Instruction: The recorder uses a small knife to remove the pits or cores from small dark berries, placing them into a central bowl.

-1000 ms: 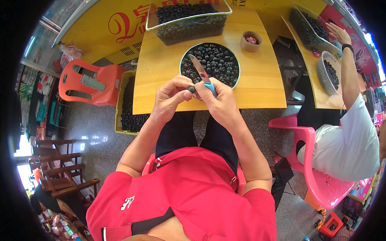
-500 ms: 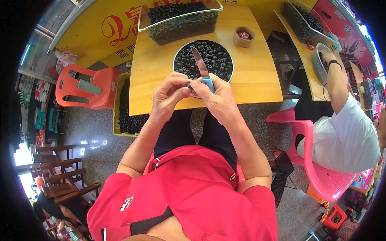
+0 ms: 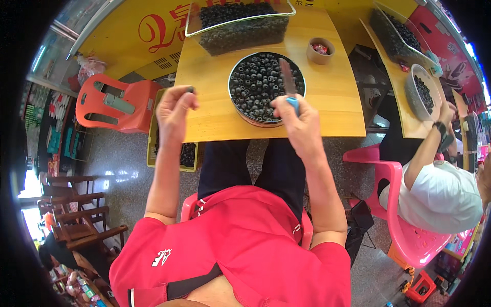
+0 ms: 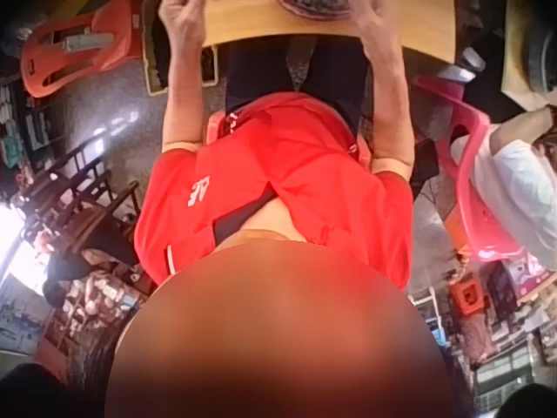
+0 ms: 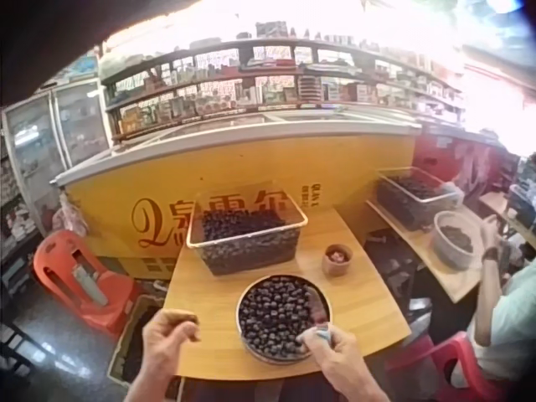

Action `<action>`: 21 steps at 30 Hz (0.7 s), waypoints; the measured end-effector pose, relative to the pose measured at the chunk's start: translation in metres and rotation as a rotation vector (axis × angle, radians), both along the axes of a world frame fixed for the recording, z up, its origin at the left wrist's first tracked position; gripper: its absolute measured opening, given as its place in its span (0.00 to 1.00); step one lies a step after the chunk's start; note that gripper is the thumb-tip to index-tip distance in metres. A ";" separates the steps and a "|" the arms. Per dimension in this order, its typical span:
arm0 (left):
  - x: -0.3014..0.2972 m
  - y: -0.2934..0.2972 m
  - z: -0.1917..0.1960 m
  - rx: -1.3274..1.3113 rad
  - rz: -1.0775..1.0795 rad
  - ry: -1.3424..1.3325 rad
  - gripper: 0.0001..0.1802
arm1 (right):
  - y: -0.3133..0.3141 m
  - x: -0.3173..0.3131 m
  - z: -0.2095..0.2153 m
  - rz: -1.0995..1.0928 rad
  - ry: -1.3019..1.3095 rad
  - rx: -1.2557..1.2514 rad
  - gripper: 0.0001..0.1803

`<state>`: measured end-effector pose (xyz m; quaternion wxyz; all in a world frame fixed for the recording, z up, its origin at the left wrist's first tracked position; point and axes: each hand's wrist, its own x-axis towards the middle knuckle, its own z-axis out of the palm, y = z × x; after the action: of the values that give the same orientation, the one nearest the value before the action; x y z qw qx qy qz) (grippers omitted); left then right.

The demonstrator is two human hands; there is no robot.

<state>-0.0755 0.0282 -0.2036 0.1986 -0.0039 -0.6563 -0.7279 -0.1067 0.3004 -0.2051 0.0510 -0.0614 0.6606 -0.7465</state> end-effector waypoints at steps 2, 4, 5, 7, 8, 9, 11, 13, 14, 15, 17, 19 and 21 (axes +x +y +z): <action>0.000 -0.047 -0.015 -0.081 0.181 -0.036 0.08 | 0.010 -0.005 -0.004 -0.018 -0.010 -0.007 0.10; 0.008 -0.091 -0.036 -0.134 0.299 -0.071 0.09 | 0.018 -0.011 -0.009 -0.079 -0.021 0.064 0.12; 0.012 -0.120 -0.055 -0.242 0.331 -0.142 0.09 | 0.021 -0.012 -0.012 -0.085 -0.018 0.042 0.12; 0.018 -0.142 -0.068 -0.352 0.359 -0.214 0.09 | 0.028 -0.016 -0.017 -0.099 -0.041 0.060 0.12; 0.021 -0.143 -0.069 -0.619 0.475 -0.228 0.09 | 0.030 -0.018 -0.019 -0.114 -0.062 0.079 0.13; 0.023 -0.143 -0.071 -0.888 0.588 -0.237 0.09 | 0.029 -0.019 -0.023 -0.118 -0.063 0.080 0.13; 0.015 -0.107 -0.047 -0.805 0.472 -0.135 0.09 | 0.027 -0.021 -0.032 -0.166 0.025 0.103 0.10; 0.005 -0.058 -0.013 -0.758 0.257 0.010 0.07 | 0.028 -0.020 -0.032 -0.180 0.032 0.125 0.10; -0.001 -0.035 0.002 -0.797 0.151 0.053 0.06 | 0.027 -0.020 -0.031 -0.187 0.041 0.141 0.10; -0.007 -0.013 0.011 -0.813 0.031 0.097 0.05 | 0.027 -0.019 -0.030 -0.188 0.042 0.143 0.10; -0.025 0.024 0.020 -0.909 -0.200 0.236 0.04 | 0.027 -0.018 -0.028 -0.200 0.050 0.178 0.10; -0.046 0.048 0.020 -0.987 -0.318 0.336 0.05 | 0.029 -0.016 -0.027 -0.197 0.066 0.192 0.10; -0.060 0.064 0.019 -1.353 -0.544 0.025 0.10 | 0.029 -0.013 -0.026 -0.187 0.086 0.204 0.11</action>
<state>-0.1356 0.0917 -0.1845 -0.0277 -0.2972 -0.9360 -0.1865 -0.1202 0.3298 -0.2312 -0.0413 -0.0259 0.7375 -0.6735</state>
